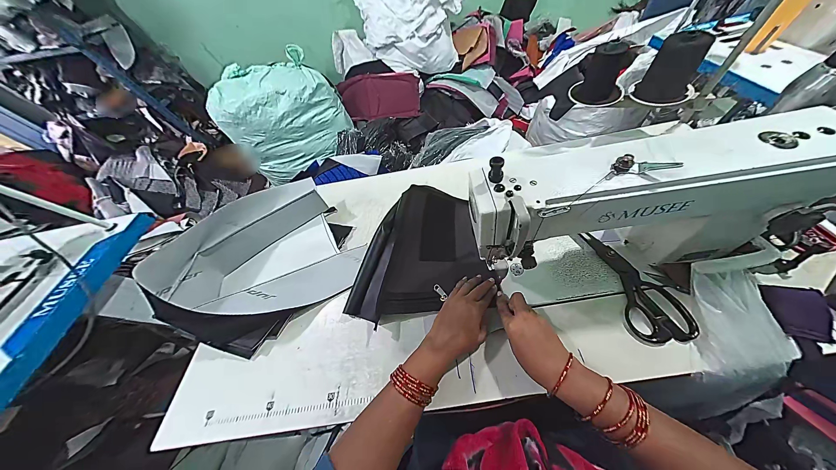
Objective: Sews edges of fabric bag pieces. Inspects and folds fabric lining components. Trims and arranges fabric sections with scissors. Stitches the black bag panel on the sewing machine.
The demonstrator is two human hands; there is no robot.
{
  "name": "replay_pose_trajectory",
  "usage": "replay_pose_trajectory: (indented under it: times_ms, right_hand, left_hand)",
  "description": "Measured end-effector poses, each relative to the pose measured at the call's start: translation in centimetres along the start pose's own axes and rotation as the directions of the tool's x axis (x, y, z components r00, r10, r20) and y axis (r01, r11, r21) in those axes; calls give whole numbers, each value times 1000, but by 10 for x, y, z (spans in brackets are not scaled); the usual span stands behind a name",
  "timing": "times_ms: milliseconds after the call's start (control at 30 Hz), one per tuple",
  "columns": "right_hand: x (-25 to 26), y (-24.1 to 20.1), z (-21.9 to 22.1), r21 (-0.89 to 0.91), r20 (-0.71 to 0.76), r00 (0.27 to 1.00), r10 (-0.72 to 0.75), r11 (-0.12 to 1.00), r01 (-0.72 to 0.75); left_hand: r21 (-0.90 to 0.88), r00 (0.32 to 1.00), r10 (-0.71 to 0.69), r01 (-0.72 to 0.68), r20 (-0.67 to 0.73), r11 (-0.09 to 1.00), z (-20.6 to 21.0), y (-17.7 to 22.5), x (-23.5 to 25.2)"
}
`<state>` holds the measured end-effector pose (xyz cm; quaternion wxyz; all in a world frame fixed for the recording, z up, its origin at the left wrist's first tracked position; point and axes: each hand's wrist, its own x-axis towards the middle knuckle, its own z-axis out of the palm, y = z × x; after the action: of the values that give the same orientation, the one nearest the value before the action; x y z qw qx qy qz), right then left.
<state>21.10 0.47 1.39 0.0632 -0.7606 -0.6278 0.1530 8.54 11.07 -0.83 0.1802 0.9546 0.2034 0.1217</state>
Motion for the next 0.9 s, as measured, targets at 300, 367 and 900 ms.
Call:
replay_pose_trajectory:
  times_ms: [300,367,900]
  right_hand:
    - [36,-4,-28,37,259,960,108,992,-121]
    - [41,-6,-31,27,283,952,118,991,-131]
    - [17,40,-13,468,12,1000,19,883,-22]
  left_hand:
    - [-29,998,40,-42,-50,999,-2,-26,24]
    - [-61,996,49,-54,-75,997,-2,-31,24]
    - [-134,958,-265,250,-112,959,18,22,-3]
